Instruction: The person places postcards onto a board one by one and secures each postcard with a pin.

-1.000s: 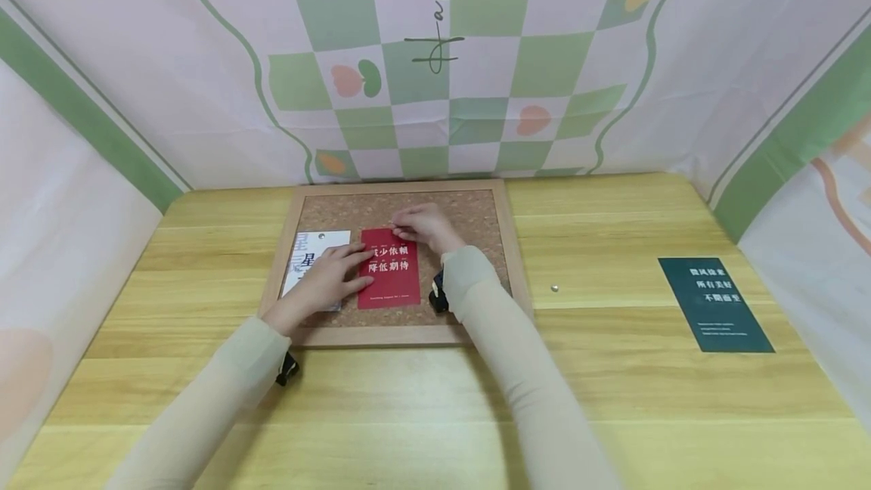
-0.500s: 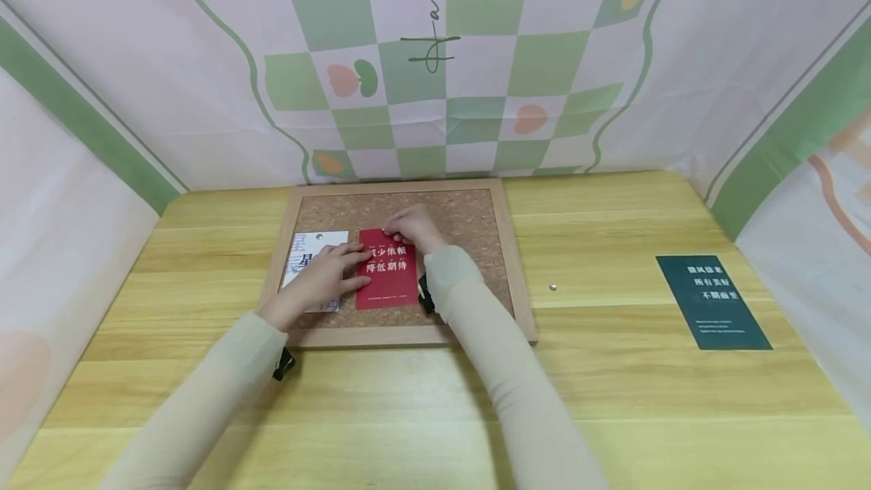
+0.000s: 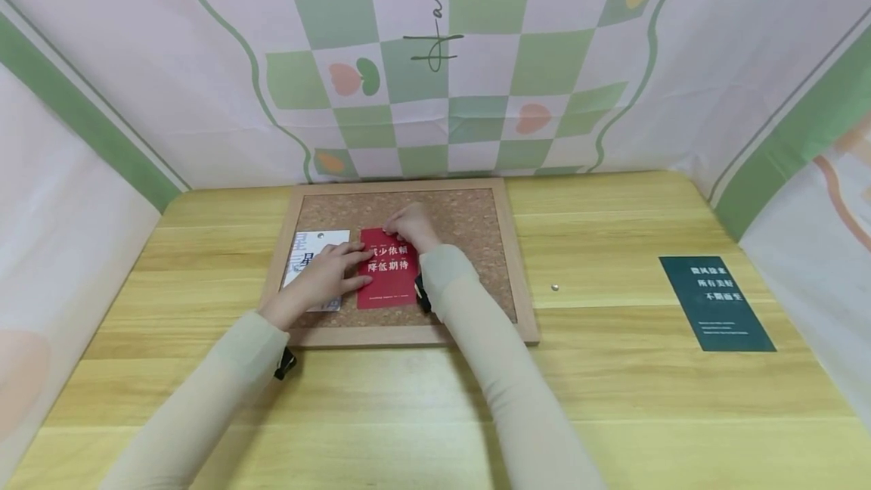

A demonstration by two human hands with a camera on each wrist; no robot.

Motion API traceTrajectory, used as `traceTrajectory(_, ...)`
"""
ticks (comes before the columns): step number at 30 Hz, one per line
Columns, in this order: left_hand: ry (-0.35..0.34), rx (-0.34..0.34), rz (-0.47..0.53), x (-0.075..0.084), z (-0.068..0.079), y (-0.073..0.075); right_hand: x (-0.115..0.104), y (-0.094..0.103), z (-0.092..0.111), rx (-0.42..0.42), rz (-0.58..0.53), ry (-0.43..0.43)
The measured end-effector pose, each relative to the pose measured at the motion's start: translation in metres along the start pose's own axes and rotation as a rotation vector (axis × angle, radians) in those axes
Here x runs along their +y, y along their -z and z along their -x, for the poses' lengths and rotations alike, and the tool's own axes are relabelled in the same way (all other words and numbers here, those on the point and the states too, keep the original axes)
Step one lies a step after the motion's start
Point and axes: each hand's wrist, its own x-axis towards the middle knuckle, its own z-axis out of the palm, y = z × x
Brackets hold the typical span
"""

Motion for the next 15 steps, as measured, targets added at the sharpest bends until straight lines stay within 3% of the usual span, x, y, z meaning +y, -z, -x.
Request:
traceTrajectory(9,-0.008,0.01,0.0,-0.0001,-0.0001,-0.0009,0.0,-0.0002,-0.0005,0.004,-0.036,-0.004)
traceTrajectory(15,-0.003,0.006,-0.004,-0.0022,-0.0018,-0.002,-0.0017,0.0019,0.0009,-0.028,-0.122,-0.021)
